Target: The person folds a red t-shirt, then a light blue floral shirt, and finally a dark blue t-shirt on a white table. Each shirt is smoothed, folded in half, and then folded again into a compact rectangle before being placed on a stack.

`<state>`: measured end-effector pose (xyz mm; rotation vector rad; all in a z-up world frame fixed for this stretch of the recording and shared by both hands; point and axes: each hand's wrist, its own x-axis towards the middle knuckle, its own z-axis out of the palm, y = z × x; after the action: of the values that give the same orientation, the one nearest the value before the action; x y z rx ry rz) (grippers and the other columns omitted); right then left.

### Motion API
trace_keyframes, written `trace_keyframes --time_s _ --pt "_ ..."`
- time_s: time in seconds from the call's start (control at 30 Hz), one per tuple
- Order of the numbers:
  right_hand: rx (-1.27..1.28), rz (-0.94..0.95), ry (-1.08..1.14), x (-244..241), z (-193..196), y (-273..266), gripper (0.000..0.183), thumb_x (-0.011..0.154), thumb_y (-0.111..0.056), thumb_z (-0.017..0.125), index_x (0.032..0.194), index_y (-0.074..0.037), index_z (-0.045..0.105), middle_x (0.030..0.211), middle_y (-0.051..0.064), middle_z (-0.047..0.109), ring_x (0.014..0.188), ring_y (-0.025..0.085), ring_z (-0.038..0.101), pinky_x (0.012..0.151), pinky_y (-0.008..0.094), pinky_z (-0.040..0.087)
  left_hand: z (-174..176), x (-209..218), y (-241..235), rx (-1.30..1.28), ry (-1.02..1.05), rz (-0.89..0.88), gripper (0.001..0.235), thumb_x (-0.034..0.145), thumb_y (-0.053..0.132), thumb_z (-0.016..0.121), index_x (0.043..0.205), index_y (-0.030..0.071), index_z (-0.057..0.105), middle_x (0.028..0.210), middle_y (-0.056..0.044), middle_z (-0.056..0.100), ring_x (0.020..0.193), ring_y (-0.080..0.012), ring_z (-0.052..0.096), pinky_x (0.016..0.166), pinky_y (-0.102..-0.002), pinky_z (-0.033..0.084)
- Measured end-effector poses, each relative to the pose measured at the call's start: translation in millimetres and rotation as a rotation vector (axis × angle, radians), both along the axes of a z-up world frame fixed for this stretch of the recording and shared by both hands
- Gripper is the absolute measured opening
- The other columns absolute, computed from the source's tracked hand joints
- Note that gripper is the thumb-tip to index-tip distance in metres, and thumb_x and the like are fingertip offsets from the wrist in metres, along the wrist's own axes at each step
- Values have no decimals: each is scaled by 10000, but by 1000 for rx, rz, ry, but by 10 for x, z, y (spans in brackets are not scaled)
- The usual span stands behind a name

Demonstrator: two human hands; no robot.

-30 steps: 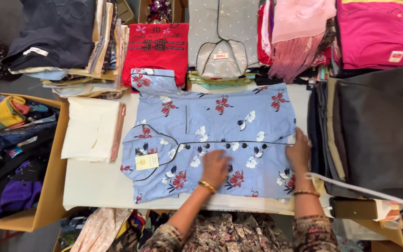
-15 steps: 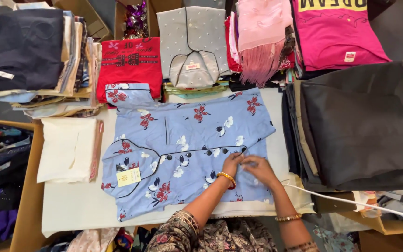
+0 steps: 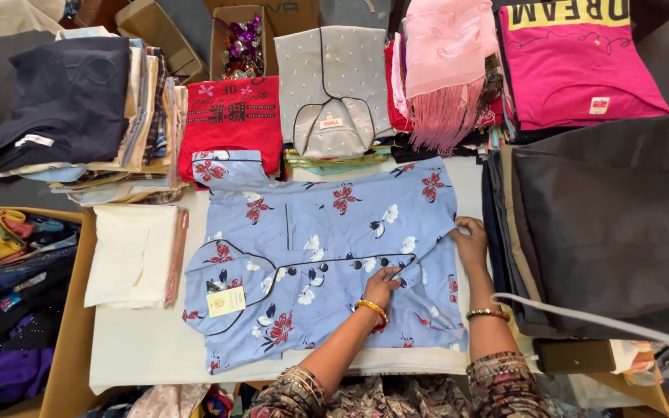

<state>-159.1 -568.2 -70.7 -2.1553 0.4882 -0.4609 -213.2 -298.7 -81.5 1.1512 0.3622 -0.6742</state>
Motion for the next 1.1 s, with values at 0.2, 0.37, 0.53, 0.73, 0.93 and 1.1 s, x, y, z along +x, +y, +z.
trace_keyframes --time_s 0.2,0.37,0.53,0.73,0.93,1.1 --pt "892 86 -129 24 314 99 238 903 38 691 1087 -69 584 992 21 656 924 115 612 857 239 484 173 44 29 -43 38 6 354 860 -32 655 1213 2 668 1093 -44 729 940 -106 641 880 -241 485" --pt "1060 16 -140 -38 344 90 215 895 49 609 1058 -73 540 886 69 682 831 144 689 809 279 558 120 33 49 -39 7 -20 343 883 -29 647 1224 -4 671 1087 -55 717 947 -106 628 887 -235 476" --pt "981 46 -214 -108 197 101 281 933 88 618 1202 7 599 996 106 690 902 171 650 860 285 520 141 37 46 -11 7 -42 341 893 -28 651 1232 5 669 1066 -46 713 946 -101 610 883 -228 466" --pt "297 -220 68 18 532 322 691 709 174 686 1343 -20 490 1289 135 567 1112 215 572 860 324 511 225 37 51 -13 19 -36 327 891 -14 648 1216 6 676 1067 -31 729 942 -94 627 881 -224 479" --pt "723 46 -65 127 29 87 536 883 140 593 1396 -14 571 1231 136 694 1131 161 641 981 273 501 332 63 53 16 17 -48 324 894 -20 650 1216 8 675 1057 -41 728 934 -94 621 879 -222 467" --pt "597 -118 -6 134 290 187 665 766 169 582 1391 -49 518 1098 31 625 996 126 626 854 261 529 343 66 49 6 3 -46 336 886 -24 646 1219 2 676 1055 -35 731 938 -93 627 876 -224 470"
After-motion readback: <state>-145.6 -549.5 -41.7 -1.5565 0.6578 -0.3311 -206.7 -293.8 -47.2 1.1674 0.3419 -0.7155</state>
